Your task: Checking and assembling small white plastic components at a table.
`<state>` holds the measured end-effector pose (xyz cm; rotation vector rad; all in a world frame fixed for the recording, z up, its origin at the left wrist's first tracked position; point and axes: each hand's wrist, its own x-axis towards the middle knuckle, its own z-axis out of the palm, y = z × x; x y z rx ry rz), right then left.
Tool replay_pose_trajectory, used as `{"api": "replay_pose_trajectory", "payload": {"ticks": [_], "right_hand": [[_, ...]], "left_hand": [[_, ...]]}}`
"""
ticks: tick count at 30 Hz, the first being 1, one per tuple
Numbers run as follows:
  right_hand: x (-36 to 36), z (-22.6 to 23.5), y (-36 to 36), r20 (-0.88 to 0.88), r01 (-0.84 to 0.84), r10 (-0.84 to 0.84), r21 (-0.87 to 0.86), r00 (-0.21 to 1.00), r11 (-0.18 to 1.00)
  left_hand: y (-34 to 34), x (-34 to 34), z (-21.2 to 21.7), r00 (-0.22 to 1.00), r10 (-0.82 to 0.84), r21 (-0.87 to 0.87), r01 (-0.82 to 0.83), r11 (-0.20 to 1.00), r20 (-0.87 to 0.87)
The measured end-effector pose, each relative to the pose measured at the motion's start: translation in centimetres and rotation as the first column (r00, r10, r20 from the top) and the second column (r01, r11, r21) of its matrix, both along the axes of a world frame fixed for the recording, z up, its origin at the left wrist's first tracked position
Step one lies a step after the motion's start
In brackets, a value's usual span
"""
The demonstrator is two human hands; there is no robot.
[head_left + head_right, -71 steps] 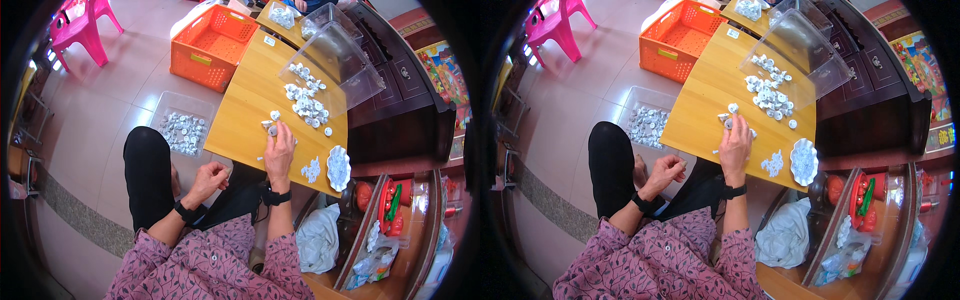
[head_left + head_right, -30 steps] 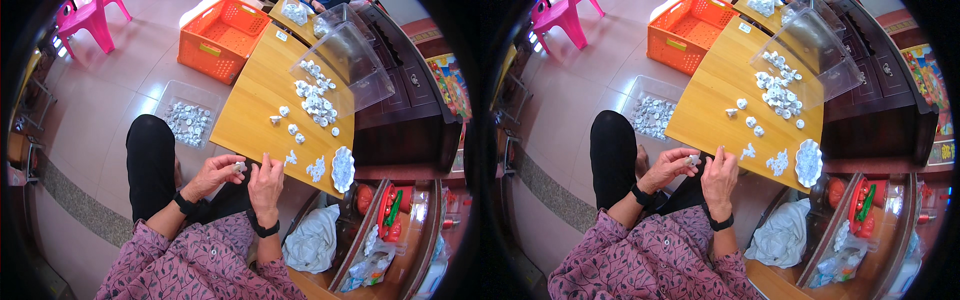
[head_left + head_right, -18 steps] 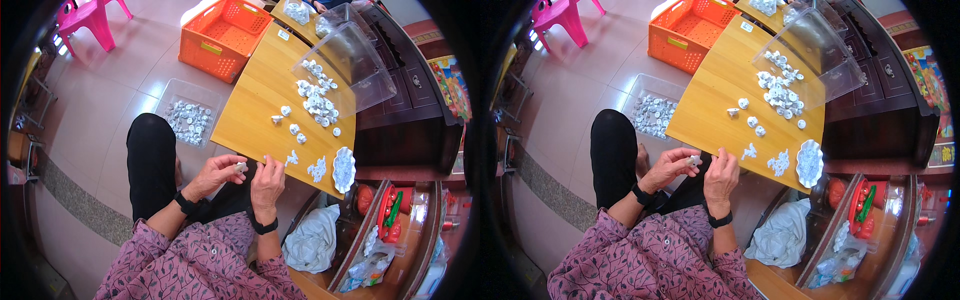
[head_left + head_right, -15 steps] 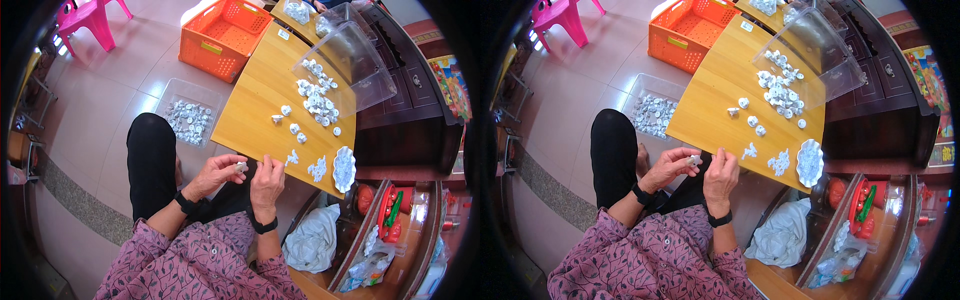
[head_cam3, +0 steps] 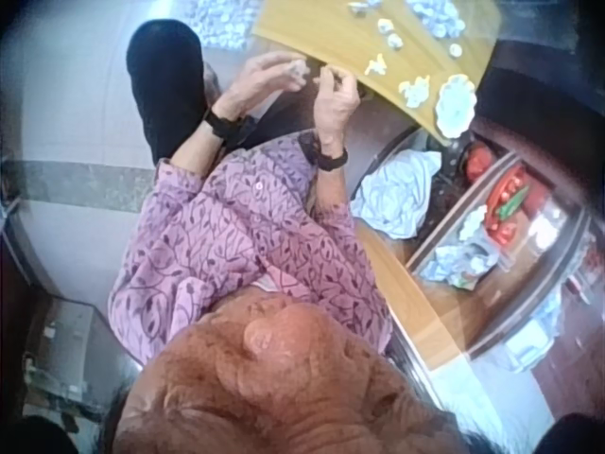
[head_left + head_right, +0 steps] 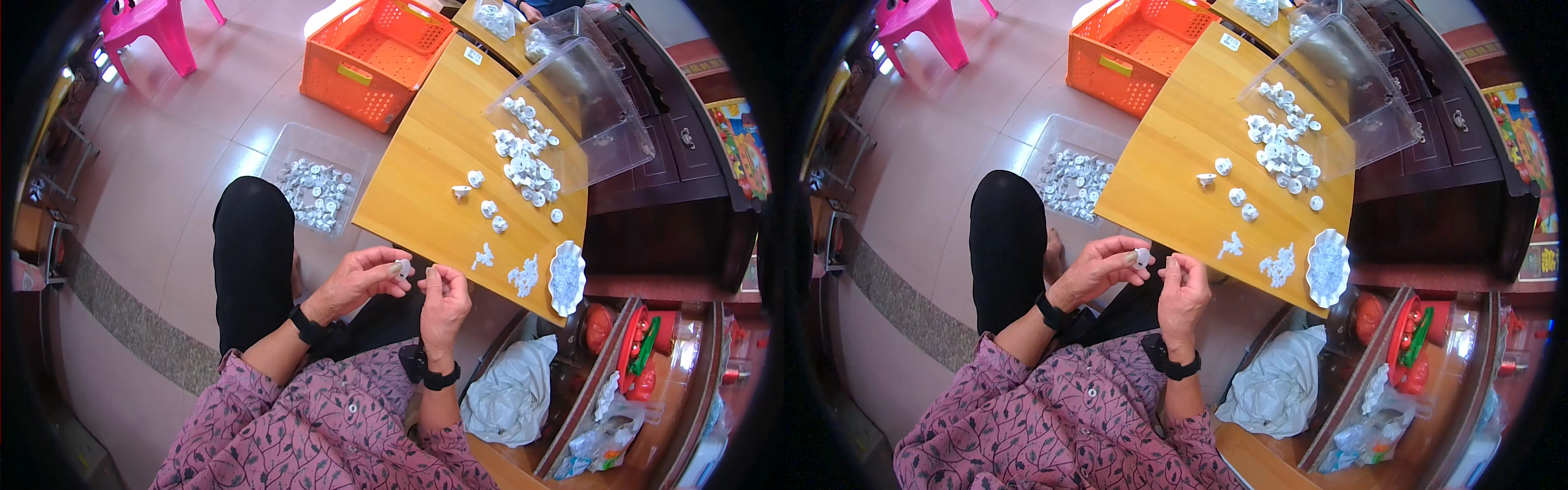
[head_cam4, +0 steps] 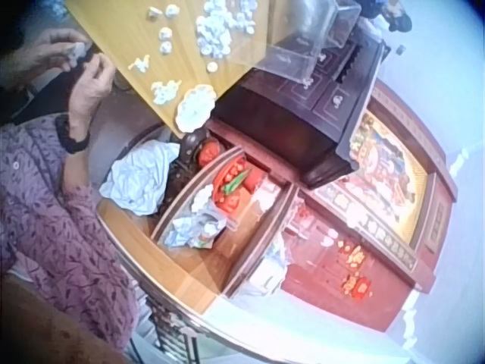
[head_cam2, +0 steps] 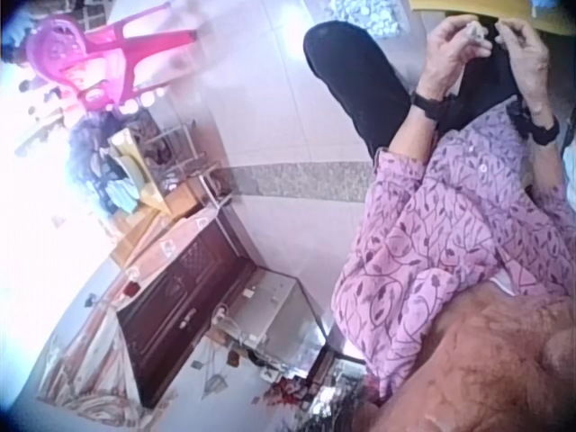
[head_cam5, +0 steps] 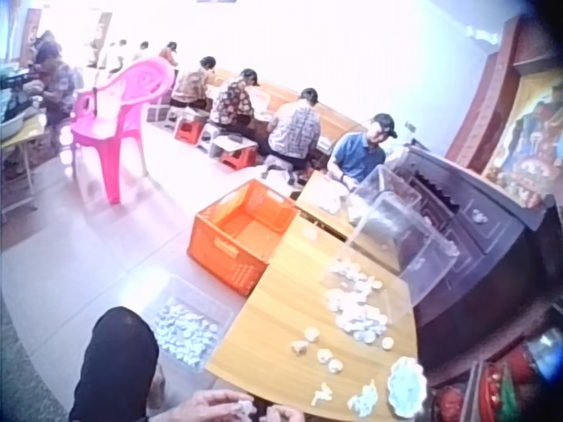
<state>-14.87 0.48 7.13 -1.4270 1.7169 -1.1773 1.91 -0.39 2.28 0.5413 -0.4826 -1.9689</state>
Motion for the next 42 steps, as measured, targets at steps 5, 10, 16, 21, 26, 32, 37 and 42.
{"api": "replay_pose_trajectory", "payload": {"ticks": [5, 10, 16, 21, 26, 32, 37, 42], "right_hand": [[0.2, 1.0, 0.5, 0.399, -0.053, 0.007, 0.105, 0.917, 0.993], [0.3, 1.0, 0.7, 0.383, -0.077, 0.055, 0.043, 0.922, 0.996], [1.0, 0.9, 1.0, 0.256, -0.114, 0.133, -0.086, 0.958, 0.990], [1.5, 1.3, 1.0, 0.016, -0.105, 0.108, -0.127, 0.994, 0.986], [1.8, 1.6, 1.2, -0.210, -0.115, 0.069, -0.213, 0.975, 0.970], [2.0, 1.7, 1.1, -0.241, -0.131, 0.069, -0.250, 0.968, 0.960], [2.1, 1.8, 1.2, -0.210, -0.114, 0.067, -0.219, 0.975, 0.969], [2.1, 2.0, 1.2, -0.200, -0.110, 0.068, -0.204, 0.977, 0.973]], "left_hand": [[0.1, 0.0, 0.1, 0.999, -0.013, 0.006, 0.014, 1.000, -0.040], [0.1, 0.0, 0.0, 0.996, -0.013, -0.029, 0.010, 1.000, -0.090], [0.2, -0.2, -0.5, 0.986, 0.004, -0.041, -0.011, 0.999, -0.166], [0.2, -0.2, -1.0, 0.987, 0.018, -0.052, -0.026, 0.998, -0.162], [0.3, -0.3, -1.1, 0.993, 0.023, -0.069, -0.031, 0.997, -0.114], [0.3, -0.3, -1.0, 0.995, 0.023, -0.076, -0.031, 0.997, -0.101], [0.3, -0.3, -0.9, 0.995, 0.025, -0.080, -0.032, 0.996, -0.093], [0.2, -0.3, -0.9, 0.996, 0.025, -0.105, -0.035, 0.994, -0.088]]}}
